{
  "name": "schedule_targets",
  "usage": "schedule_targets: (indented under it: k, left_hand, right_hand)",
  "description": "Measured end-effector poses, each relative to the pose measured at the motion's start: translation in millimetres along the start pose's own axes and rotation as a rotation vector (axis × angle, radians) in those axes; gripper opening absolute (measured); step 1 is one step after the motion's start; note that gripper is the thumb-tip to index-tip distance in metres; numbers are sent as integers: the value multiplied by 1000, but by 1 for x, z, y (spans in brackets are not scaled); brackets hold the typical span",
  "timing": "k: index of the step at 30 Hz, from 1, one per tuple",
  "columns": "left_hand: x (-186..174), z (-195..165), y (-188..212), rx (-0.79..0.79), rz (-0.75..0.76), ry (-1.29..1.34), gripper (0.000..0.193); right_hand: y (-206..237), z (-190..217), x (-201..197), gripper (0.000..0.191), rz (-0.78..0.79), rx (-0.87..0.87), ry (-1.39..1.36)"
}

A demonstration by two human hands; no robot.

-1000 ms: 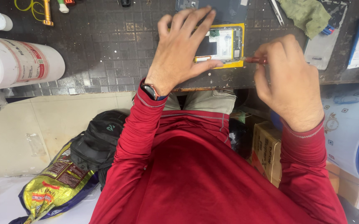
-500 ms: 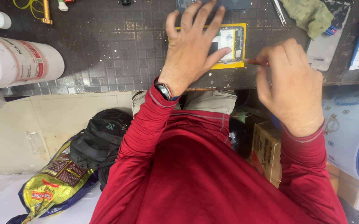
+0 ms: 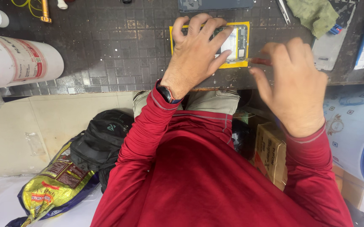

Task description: The person uses a screwdriver to remove screws from a smartphone placed on a yellow mat. They then use a prying tool to separate the screen from the frame and lift the screen away, exposing the internal components.

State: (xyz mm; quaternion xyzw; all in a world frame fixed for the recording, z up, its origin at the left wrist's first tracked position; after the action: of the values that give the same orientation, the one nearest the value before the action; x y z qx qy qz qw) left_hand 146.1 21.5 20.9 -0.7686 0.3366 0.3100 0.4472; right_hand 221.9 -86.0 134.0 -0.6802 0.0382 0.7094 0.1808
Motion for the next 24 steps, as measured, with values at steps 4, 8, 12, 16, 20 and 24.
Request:
schedule_targets:
  k: [4, 8, 12, 16, 20, 24]
  left_hand:
    - [0, -1, -1, 6, -4, -5, 43]
    - [-2, -1, -1, 7, -5, -26, 45]
    - [-4, -4, -1, -7, -2, -41, 41]
    - [-8, -15, 0, 16, -2, 22, 42]
    - [-11, -27, 3, 23, -10, 120, 40]
    - [-8, -36, 3, 33, -34, 141, 26]
  right_hand:
    - [-1, -9, 7, 14, 80, 43, -6]
    - [-1, -6, 0, 23, 24, 26, -106]
    - [-1, -5, -3, 26, -21, 19, 41]
    - [3, -18, -1, 17, -18, 67, -91]
    - [15, -36, 1, 19, -110, 136, -400]
    - [34, -59, 36, 21, -216, 409, -1100]
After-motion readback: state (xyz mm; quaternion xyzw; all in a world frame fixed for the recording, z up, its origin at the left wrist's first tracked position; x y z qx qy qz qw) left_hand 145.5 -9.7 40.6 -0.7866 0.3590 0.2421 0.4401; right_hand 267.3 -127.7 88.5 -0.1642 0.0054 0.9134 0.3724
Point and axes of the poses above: each hand's wrist, its own y-axis away from the middle knuckle, its own x-axis out of the palm, z = x × y, the point moved 9 cm from there along -y, towards the middle knuckle, and after that the axes turned 3 degrees about -z, right-handed, at the moved point
